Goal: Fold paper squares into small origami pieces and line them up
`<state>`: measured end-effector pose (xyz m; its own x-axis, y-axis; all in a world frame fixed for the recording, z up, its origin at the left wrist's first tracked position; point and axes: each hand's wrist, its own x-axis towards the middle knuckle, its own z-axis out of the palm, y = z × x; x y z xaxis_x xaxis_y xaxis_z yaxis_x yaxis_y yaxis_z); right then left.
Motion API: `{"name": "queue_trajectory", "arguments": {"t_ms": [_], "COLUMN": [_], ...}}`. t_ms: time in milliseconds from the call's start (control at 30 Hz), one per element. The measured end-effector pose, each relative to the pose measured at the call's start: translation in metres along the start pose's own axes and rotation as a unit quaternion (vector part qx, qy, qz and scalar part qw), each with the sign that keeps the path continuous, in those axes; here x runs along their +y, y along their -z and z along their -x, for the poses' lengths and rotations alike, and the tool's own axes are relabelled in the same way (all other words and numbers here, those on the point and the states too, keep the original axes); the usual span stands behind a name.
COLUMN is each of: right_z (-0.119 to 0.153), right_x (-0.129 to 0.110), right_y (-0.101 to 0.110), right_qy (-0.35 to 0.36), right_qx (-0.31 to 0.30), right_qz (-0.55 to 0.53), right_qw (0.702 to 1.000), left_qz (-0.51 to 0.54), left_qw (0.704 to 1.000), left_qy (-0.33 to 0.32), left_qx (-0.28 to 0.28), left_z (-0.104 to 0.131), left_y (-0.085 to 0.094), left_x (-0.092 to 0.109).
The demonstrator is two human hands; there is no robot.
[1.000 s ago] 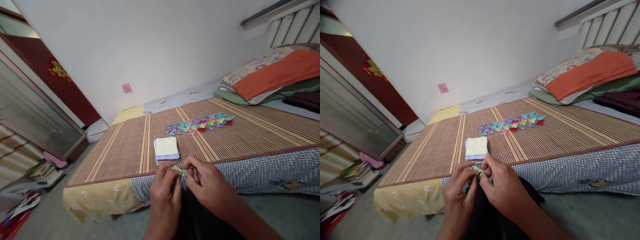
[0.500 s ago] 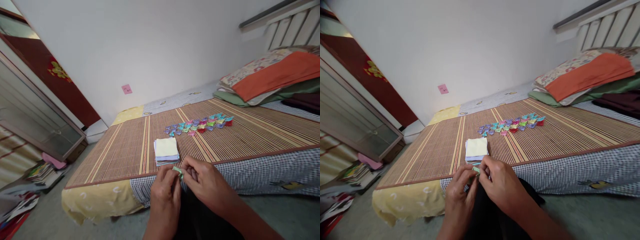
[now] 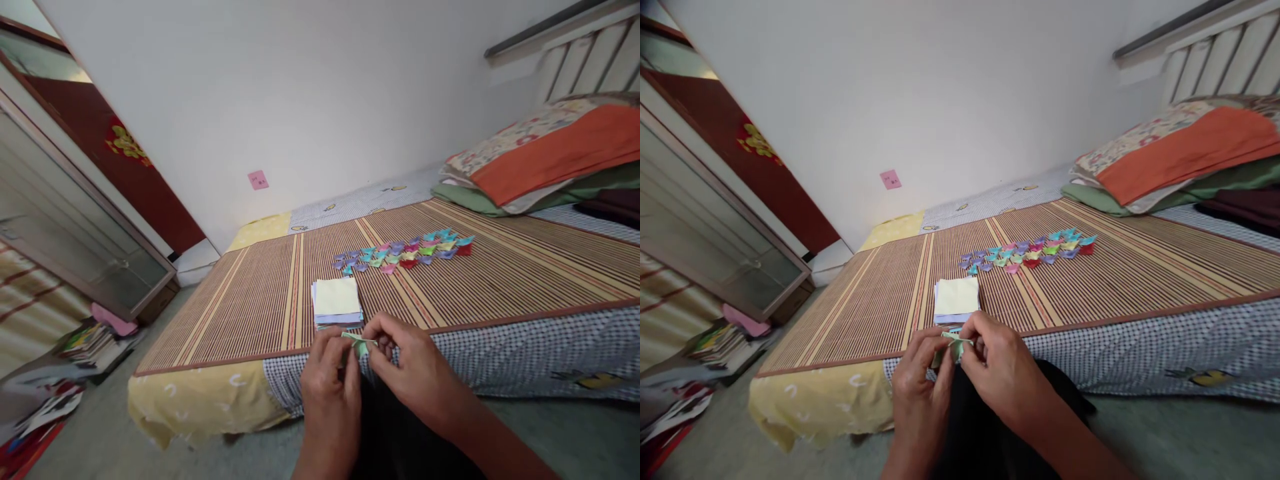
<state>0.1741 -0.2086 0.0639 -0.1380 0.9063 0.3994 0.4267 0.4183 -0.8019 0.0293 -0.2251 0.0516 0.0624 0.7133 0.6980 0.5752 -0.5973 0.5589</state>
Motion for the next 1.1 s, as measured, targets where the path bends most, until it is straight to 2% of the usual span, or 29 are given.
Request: {"name": "queue_trajectory", "arguments": {"t_ms": [133, 400, 567, 667, 867, 1100], "right_z": [-0.002, -0.002, -0.002, 0.000, 0.004, 0.006], "right_x": [0.001, 0.000, 0.003, 0.004, 0.007, 0.009], "right_y": [0.007, 0.000, 0.002, 0.006, 0.014, 0.014], "right_qy": [0.050, 0.039, 0.000, -0.014, 0.065, 0.110], "right_qx": [-0.043, -0.032, -0.041, -0.059, -0.053, -0.037], "right_qz": [0.079, 0.089, 0.005, -0.061, -0.042, -0.040], "right_qw": [0.995, 0.995, 0.999, 0.996, 0.996, 0.992], "left_qz": [0.009, 0.004, 0.014, 0.027, 0.067, 0.089], "left_qw": [1.000, 1.000, 0.999, 0.999, 0.993, 0.988], "left_qy": [-0.012, -0.015, -0.003, 0.028, 0.075, 0.100], "left_qx": [-0.028, -0.022, -0.031, -0.035, -0.059, -0.080], "left_z": [0.001, -0.001, 0.000, -0.001, -0.005, -0.013], "left_y": [0.001, -0.001, -0.001, 0.002, 0.006, 0.012], "left_x": [-0.002, -0.007, -0.010, -0.011, -0.008, -0.003]}}
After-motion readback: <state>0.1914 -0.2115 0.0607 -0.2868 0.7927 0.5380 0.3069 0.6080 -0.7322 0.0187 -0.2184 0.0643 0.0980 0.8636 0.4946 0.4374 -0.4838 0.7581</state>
